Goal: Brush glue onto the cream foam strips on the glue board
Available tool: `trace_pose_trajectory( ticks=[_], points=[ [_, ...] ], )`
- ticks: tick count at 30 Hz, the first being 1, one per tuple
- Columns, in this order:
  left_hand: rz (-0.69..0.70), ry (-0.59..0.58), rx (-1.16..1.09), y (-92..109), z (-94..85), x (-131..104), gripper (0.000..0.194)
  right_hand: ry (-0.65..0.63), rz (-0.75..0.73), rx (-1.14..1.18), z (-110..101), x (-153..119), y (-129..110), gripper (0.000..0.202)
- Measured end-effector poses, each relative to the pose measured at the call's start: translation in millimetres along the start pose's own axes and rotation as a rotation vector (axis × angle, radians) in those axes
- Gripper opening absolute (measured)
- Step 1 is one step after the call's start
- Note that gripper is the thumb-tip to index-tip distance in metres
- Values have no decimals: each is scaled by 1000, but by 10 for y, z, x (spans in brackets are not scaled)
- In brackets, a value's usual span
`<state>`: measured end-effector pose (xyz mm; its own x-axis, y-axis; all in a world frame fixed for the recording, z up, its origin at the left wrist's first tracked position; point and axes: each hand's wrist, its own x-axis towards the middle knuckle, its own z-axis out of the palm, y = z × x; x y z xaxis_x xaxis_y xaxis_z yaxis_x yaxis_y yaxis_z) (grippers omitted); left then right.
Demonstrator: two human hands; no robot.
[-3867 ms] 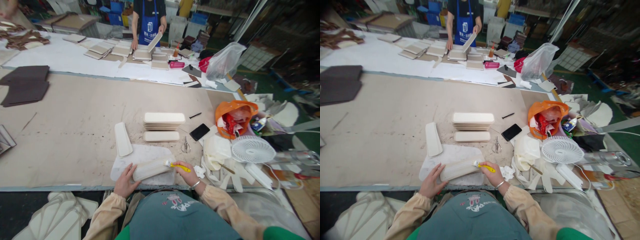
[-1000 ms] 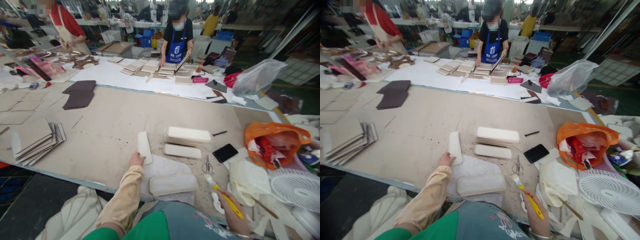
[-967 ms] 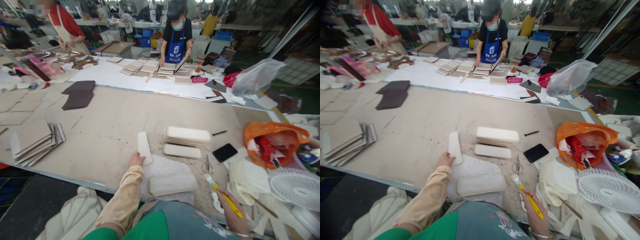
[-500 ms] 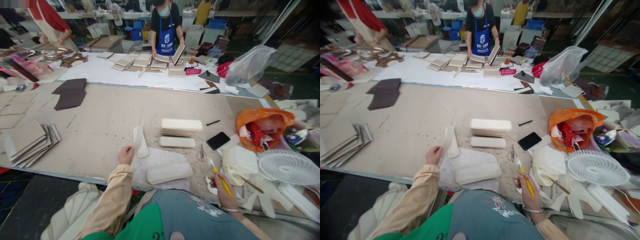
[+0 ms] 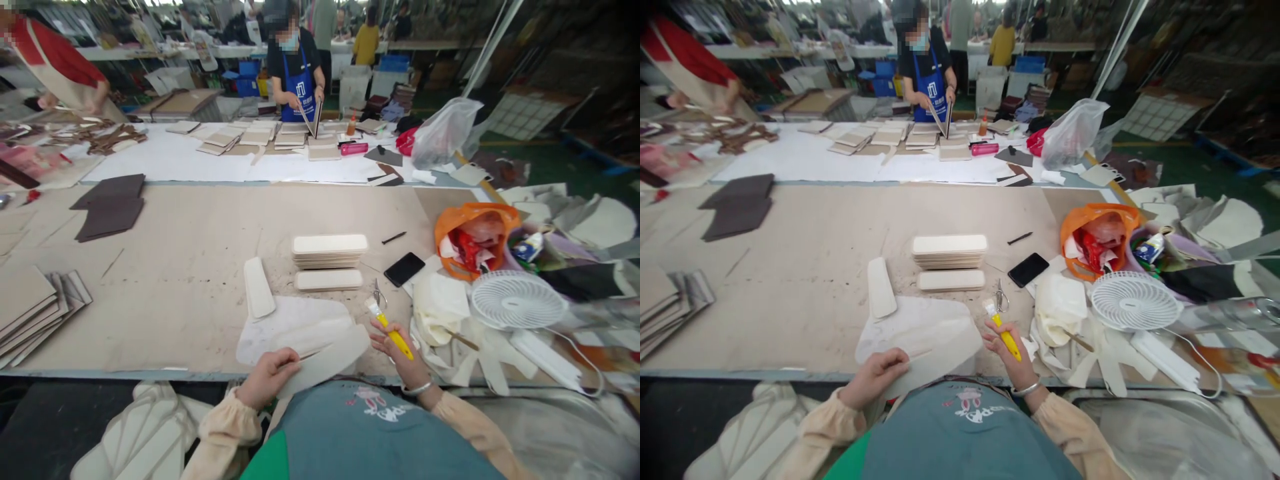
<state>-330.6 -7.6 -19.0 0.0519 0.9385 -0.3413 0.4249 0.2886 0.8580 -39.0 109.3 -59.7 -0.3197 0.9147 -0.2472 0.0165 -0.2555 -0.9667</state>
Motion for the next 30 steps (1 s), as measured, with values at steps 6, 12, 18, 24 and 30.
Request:
trace_pose_trajectory(
  ticks=[6, 12, 18, 24, 30],
  points=[
    [-73, 25, -95, -91, 348, -19, 21, -56, 28, -151, -27, -171, 61, 37],
    [-222, 66, -621, -329, 415, -189, 45, 28, -20, -276, -38, -159, 144, 37],
    [-405, 456, -454, -637, 296, -2, 39, -25, -156, -535, 118, 113, 170, 32],
    [-477, 552, 97, -806, 77, 241, 24, -21, -254, -715, 321, 427, 372, 21],
    [-528, 472, 205, -873, 34, 322, 25, -12, -245, -840, 382, 544, 498, 15]
  ],
)
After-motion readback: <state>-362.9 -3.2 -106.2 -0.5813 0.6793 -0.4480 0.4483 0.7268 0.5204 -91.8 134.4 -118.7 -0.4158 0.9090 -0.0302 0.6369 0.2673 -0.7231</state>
